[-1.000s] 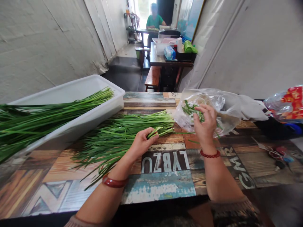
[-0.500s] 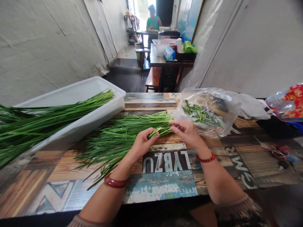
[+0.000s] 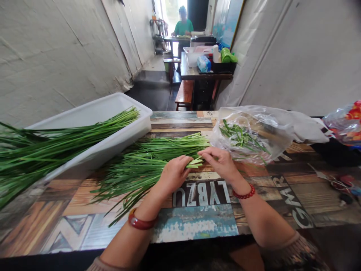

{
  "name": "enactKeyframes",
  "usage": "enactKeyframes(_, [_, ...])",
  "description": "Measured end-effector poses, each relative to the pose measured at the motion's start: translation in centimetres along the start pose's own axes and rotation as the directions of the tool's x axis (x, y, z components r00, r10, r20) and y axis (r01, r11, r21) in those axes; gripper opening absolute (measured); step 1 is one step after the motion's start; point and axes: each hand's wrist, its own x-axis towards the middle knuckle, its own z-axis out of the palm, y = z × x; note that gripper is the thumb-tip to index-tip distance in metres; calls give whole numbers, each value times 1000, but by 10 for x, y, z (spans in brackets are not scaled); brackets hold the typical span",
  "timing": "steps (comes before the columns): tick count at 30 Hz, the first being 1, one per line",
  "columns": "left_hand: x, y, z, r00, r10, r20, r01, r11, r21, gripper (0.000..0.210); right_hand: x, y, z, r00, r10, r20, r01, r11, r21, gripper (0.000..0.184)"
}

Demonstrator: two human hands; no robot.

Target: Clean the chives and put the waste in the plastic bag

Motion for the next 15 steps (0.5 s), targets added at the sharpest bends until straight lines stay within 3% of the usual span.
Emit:
enactKeyframes(3, [0, 5, -3, 999, -36, -28, 43, 930, 366, 14, -3, -1, 0, 994, 56, -95, -48, 995, 90, 52])
enactKeyframes(5, [1, 9, -4, 998, -40, -38, 53, 884, 465, 13, -6, -3, 8, 991, 61, -122, -42, 987, 153, 65])
enactKeyframes(11, [0, 15, 2, 1000, -21, 19, 10, 884, 467, 11, -17, -7, 40, 994, 0, 110, -31, 959, 281, 68])
enactKeyframes(15, [-1, 17, 5, 999, -10, 43, -11, 890, 456, 13, -17, -6, 42, 993, 29, 112, -61, 954, 292, 69])
